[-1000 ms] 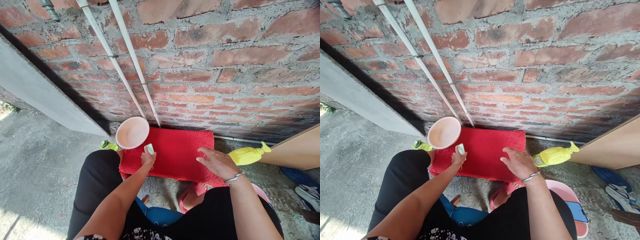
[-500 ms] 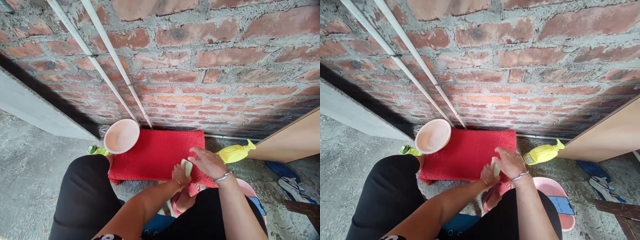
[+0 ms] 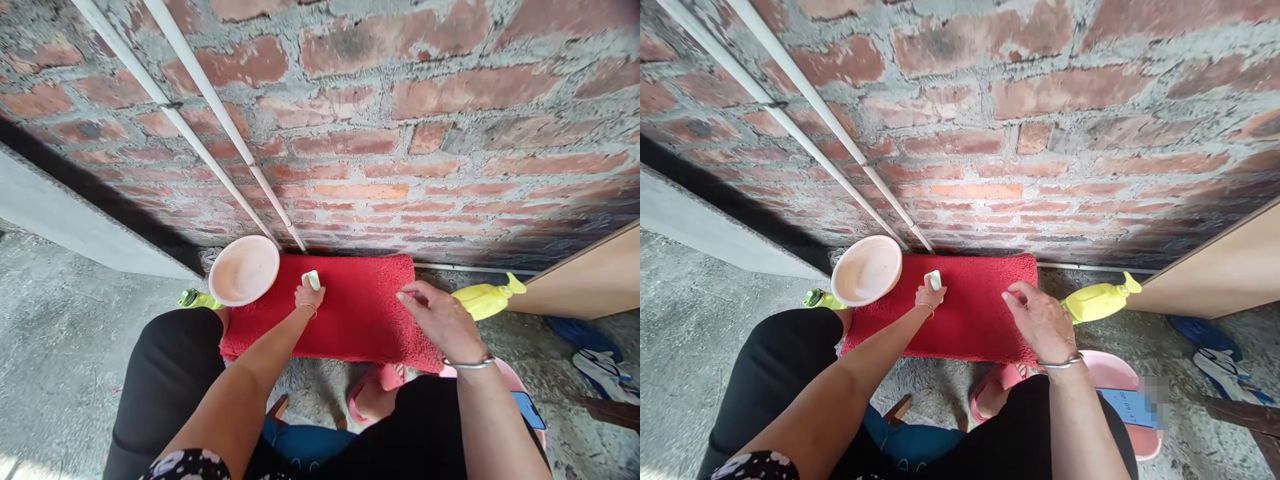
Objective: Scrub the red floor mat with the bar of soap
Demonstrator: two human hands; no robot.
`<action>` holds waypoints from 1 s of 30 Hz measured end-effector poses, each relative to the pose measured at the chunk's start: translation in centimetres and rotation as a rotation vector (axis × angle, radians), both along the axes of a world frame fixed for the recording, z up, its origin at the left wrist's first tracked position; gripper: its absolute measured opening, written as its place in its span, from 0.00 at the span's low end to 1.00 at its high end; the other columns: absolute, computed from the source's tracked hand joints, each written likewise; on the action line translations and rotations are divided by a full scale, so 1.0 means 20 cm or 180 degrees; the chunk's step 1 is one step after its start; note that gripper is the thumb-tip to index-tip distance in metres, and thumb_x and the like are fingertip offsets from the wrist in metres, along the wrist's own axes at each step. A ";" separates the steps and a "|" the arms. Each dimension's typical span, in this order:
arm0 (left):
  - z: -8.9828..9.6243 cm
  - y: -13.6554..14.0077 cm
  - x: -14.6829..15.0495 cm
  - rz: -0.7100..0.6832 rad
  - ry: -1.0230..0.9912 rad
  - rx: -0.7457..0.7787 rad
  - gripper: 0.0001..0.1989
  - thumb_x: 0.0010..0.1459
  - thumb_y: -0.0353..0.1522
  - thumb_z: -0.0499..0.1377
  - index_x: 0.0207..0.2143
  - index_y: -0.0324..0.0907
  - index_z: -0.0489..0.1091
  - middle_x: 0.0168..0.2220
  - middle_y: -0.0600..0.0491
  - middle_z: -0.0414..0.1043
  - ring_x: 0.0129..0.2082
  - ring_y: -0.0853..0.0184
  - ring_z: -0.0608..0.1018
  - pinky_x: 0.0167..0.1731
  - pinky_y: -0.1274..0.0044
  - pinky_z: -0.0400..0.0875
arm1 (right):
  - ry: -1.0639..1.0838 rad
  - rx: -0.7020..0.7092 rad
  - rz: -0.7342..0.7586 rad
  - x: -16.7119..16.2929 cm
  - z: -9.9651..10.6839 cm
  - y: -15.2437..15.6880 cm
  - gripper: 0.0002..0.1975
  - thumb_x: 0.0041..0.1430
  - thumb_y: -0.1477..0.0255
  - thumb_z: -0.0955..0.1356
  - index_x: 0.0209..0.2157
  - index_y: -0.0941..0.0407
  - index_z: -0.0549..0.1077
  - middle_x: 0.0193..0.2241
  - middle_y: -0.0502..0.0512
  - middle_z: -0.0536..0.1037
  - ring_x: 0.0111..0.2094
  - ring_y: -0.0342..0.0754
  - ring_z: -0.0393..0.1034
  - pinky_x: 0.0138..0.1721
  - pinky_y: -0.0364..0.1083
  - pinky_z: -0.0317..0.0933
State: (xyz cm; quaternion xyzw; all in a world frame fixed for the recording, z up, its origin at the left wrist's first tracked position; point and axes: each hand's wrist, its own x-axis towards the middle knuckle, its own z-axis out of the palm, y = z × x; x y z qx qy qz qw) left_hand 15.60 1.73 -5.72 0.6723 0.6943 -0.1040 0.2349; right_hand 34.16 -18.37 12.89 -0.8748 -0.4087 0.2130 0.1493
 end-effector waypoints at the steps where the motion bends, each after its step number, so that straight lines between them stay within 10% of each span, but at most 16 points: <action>1: -0.01 0.01 0.02 0.0066 0.0011 -0.0031 0.37 0.56 0.49 0.55 0.64 0.48 0.49 0.55 0.41 0.65 0.55 0.53 0.70 0.50 0.68 0.64 | 0.0017 0.0114 -0.0021 0.01 -0.01 0.00 0.15 0.62 0.56 0.61 0.40 0.46 0.74 0.33 0.49 0.80 0.32 0.49 0.74 0.31 0.45 0.60; 9: -0.12 -0.45 0.40 -0.0677 -0.0268 0.0048 0.38 0.55 0.46 0.56 0.65 0.50 0.49 0.52 0.43 0.63 0.51 0.53 0.68 0.45 0.68 0.67 | 0.0123 0.0005 -0.0031 0.04 -0.04 0.01 0.13 0.60 0.56 0.63 0.39 0.46 0.75 0.31 0.48 0.80 0.30 0.49 0.73 0.29 0.45 0.58; 16: -0.09 -1.02 0.49 -0.2689 -0.0878 -0.1305 0.41 0.50 0.50 0.59 0.65 0.56 0.50 0.57 0.45 0.62 0.54 0.50 0.67 0.49 0.63 0.66 | 0.0181 -0.0292 0.0131 0.02 -0.03 0.04 0.12 0.61 0.59 0.62 0.41 0.46 0.74 0.35 0.47 0.81 0.35 0.49 0.74 0.31 0.45 0.59; 26: -0.01 -0.52 -0.03 -0.1319 -0.0083 -0.0175 0.40 0.55 0.47 0.56 0.67 0.49 0.46 0.53 0.44 0.65 0.53 0.56 0.69 0.51 0.69 0.64 | -0.0065 -0.0569 0.0522 -0.05 -0.04 0.05 0.14 0.62 0.59 0.62 0.44 0.47 0.73 0.39 0.49 0.80 0.38 0.49 0.74 0.34 0.44 0.58; 30: -0.04 -0.58 -0.06 -0.1324 0.0147 -0.0283 0.40 0.56 0.45 0.55 0.68 0.49 0.45 0.55 0.43 0.63 0.54 0.55 0.67 0.50 0.69 0.64 | 0.0019 -0.0701 0.0681 -0.06 -0.04 0.06 0.14 0.63 0.60 0.62 0.45 0.48 0.72 0.42 0.51 0.80 0.41 0.49 0.73 0.35 0.45 0.58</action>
